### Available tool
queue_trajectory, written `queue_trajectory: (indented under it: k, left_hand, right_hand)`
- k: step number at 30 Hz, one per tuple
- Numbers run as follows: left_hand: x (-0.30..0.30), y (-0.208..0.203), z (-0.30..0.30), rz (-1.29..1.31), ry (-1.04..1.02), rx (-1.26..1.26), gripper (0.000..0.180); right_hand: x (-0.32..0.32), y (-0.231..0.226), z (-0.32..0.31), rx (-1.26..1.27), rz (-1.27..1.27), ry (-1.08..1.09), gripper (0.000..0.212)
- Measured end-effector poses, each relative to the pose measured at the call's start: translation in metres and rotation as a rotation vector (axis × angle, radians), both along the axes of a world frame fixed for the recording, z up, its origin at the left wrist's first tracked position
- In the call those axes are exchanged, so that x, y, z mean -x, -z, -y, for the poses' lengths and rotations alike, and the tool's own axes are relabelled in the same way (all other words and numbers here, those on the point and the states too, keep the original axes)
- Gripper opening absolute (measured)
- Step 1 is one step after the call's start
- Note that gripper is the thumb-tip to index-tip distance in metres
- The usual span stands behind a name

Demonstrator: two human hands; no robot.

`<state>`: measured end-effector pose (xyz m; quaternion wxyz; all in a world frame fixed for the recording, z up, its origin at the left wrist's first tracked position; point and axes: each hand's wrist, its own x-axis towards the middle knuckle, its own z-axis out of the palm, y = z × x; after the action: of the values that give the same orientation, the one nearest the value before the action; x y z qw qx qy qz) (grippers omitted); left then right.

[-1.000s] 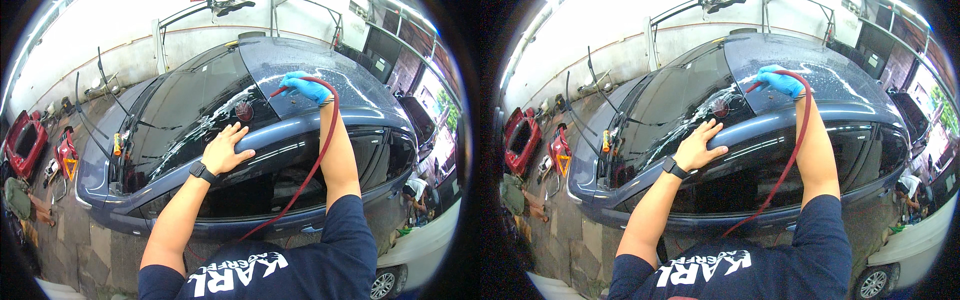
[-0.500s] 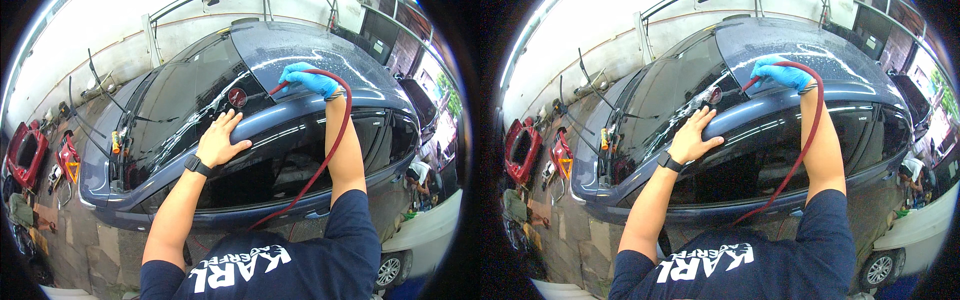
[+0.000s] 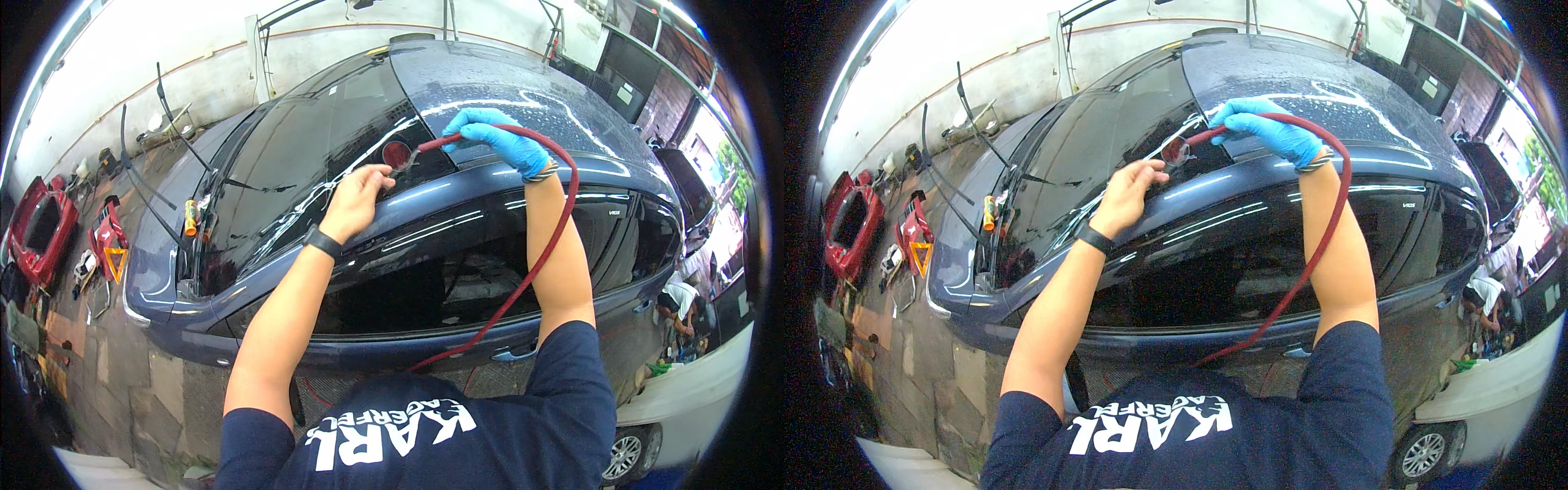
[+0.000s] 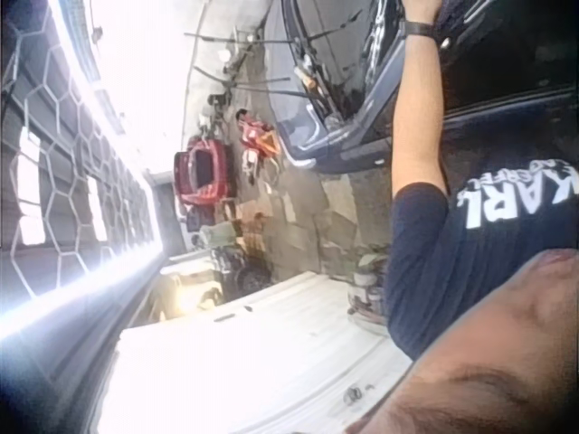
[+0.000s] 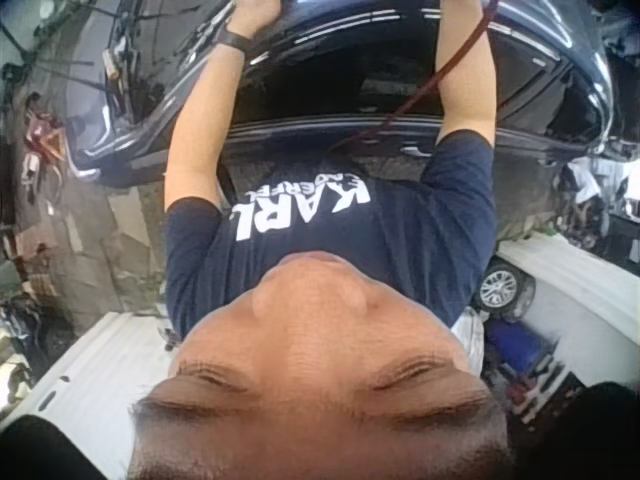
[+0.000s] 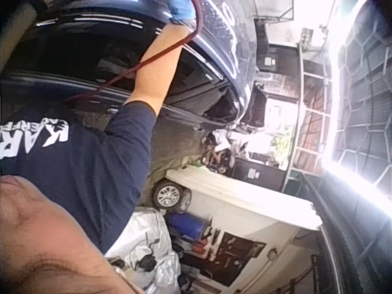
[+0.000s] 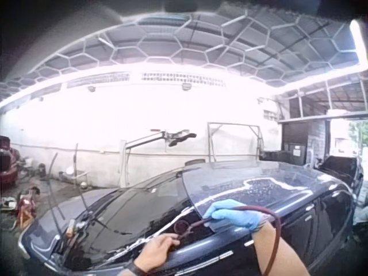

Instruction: The person applies a liquid from a bottle onto a car's rear windshield using a cloth, scrubbing the surface. They then use a red hose to rinse the windshield, moving the hose across the glass to remove the liquid.

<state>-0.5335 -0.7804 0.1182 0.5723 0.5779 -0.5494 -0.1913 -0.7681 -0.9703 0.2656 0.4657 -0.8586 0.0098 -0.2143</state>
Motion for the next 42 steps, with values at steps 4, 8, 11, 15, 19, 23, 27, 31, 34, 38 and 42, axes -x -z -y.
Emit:
queue_trajectory:
  k: [4, 8, 11, 15, 19, 23, 27, 31, 34, 38, 42]
  left_hand:
    - [0.003, -0.011, 0.003, -0.426, 0.043, -0.099, 0.030]
    - [0.001, -0.016, 0.000, -0.330, -0.015, -0.181, 0.034]
    - [-0.006, -0.012, 0.001, -0.199, -0.054, -0.199, 0.037]
    - [-0.007, -0.014, -0.004, -0.290, -0.078, -0.243, 0.039]
    - [-0.014, -0.007, -0.008, -0.199, -0.066, -0.191, 0.032]
    - [-0.013, 0.004, -0.009, 0.051, -0.160, -0.099, 0.031]
    - [0.000, -0.009, -0.043, 0.539, -0.298, -0.181, 0.045]
    - [0.004, 0.005, -0.055, 0.667, -0.327, -0.147, 0.060]
    - [0.015, 0.002, -0.059, 0.716, -0.353, -0.157, 0.065]
    - [0.018, 0.003, -0.065, 0.722, -0.350, -0.226, 0.070]
    - [0.016, 0.006, -0.064, 0.745, -0.357, -0.236, 0.071]
  right_hand:
    - [-0.015, 0.002, -0.011, 0.188, -0.044, -0.047, 0.028]
    - [-0.022, 0.007, -0.019, 0.104, -0.052, -0.078, 0.028]
    - [-0.020, -0.002, -0.001, 0.204, -0.184, -0.019, 0.027]
    - [-0.015, 0.002, 0.017, 0.031, -0.114, -0.008, 0.027]
    - [-0.030, -0.002, 0.005, -0.011, -0.061, -0.127, 0.026]
    - [-0.037, -0.006, 0.017, 0.219, -0.131, 0.054, 0.026]
    - [-0.047, -0.002, 0.068, 0.250, -0.154, 0.255, 0.025]
    - [-0.066, 0.000, 0.098, 0.140, -0.132, 0.270, 0.026]
    - [-0.081, 0.001, 0.117, 0.169, -0.146, 0.344, 0.028]
    - [-0.089, -0.005, 0.117, 0.124, -0.208, 0.300, 0.028]
    - [-0.082, -0.021, 0.109, 0.028, -0.333, 0.322, 0.028]
